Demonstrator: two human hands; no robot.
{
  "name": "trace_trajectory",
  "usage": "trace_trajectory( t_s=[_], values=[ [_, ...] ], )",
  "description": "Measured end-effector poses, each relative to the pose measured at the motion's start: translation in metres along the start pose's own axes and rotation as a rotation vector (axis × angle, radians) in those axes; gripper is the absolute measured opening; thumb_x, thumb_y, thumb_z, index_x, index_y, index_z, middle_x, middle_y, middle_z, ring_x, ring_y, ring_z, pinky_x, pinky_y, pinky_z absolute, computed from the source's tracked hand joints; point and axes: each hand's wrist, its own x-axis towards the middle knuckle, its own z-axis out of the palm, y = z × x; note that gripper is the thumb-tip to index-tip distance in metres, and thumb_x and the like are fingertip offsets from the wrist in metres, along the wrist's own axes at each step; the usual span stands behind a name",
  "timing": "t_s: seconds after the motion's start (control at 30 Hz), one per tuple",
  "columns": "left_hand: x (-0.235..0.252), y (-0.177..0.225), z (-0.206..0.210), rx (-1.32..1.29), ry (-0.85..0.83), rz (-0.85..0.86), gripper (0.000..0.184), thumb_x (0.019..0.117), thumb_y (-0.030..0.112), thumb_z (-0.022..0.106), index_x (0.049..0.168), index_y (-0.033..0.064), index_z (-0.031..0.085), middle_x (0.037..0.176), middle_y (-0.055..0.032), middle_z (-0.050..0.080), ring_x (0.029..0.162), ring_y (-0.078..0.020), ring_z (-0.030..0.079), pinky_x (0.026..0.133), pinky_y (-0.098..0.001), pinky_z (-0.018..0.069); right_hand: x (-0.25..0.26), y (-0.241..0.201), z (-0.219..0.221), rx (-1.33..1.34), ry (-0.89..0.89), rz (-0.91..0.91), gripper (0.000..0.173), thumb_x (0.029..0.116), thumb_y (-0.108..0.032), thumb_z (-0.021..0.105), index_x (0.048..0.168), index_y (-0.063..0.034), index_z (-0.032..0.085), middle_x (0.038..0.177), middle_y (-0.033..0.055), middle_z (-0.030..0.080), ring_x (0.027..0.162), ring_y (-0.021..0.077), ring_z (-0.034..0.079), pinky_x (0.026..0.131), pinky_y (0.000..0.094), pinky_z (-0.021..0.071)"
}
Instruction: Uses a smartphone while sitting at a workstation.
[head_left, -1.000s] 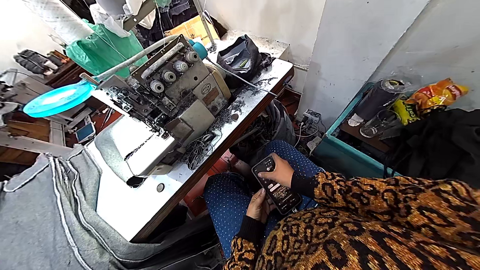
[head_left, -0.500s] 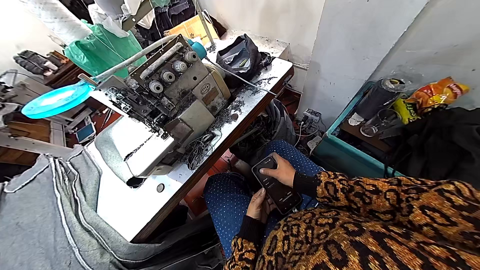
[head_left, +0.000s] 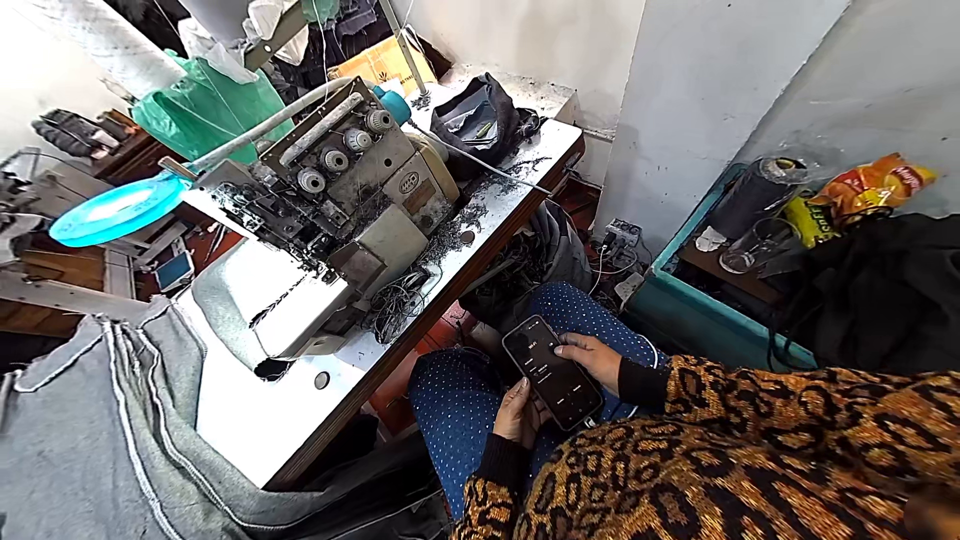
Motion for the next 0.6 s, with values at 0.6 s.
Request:
trace_trajectory(
  t_s=[0.6],
  values=[
    [-0.0004, -0.0007, -0.0018, -0.006, -0.008, 0.001, 0.038, 0.1096, 0.019, 0.023, 0.123, -0.0005, 0.053, 0.103, -0.0123, 0.075, 0.092, -0.0224, 0.075, 0.082, -0.0376, 0.0612, 0.0009, 0.0006, 0.0006, 0.005, -0.014, -0.001, 0.021, 0.1065, -0.014, 0.052, 0.114, 0.0027, 0.062, 0.096, 0.0113, 0.064, 0.086, 0.013, 0.062, 0.083, 0.0322, 0.0514]
  ],
)
